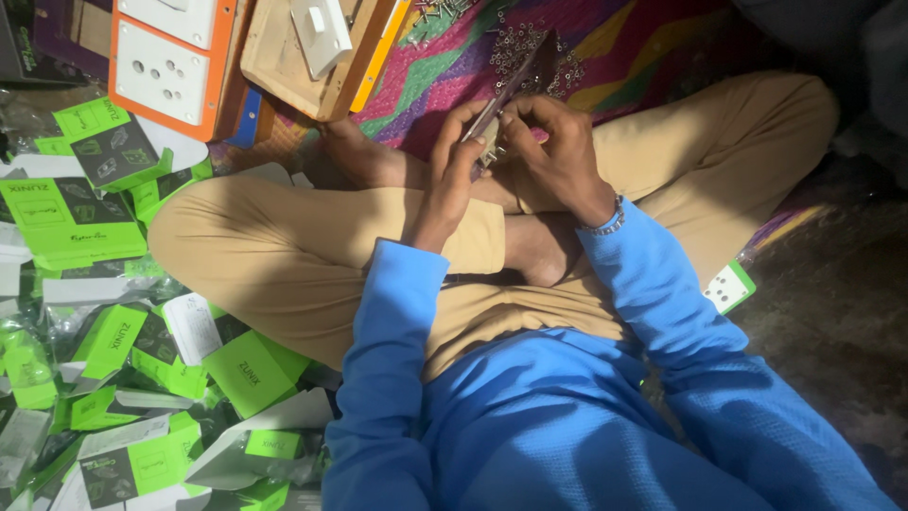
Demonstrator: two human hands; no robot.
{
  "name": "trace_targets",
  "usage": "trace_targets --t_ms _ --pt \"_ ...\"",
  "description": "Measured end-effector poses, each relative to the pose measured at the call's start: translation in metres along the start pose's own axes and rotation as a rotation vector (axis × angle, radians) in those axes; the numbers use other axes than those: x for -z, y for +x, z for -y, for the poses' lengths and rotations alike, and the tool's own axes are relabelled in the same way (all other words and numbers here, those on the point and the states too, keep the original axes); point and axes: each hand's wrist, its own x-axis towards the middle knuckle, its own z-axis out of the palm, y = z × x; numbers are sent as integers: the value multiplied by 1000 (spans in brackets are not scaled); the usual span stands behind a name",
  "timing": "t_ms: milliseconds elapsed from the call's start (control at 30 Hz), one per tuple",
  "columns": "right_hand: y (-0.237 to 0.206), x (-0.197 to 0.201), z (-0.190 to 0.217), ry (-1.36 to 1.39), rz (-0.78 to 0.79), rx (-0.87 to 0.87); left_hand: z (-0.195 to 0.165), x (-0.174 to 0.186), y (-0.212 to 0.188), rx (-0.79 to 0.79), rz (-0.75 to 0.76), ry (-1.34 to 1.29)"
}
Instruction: The person sits cross-legged on a mat and assembles electrical socket units by hand. They pick up a purple socket backplate, insert metal terminals and screws, and attach a white faceplate. The person repeats this process for multiple units, handling screws and components from piles on the floor.
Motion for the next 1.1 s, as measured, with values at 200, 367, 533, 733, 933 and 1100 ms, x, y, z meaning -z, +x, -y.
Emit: trace_targets --t_ms 200,367,533,733,933,1100 --pt "1 1 0 39 8 -29 1 -2 -4 -110 28 70" --pt "-5 -4 -4 166 -23 -170 -1 -6 -5 -187 48 77" --pt "-5 -11 -6 361 -22 -253 -3 -5 -5 -199 17 82" --pt "-1 -10 -10 482 0 -324 -3 -4 -4 -232 17 84" --pt "1 -10 -12 533 -9 -376 -4 -5 -6 -212 21 116" --pt "-5 -15 -6 400 -58 -307 -5 -5 -7 -223 28 115"
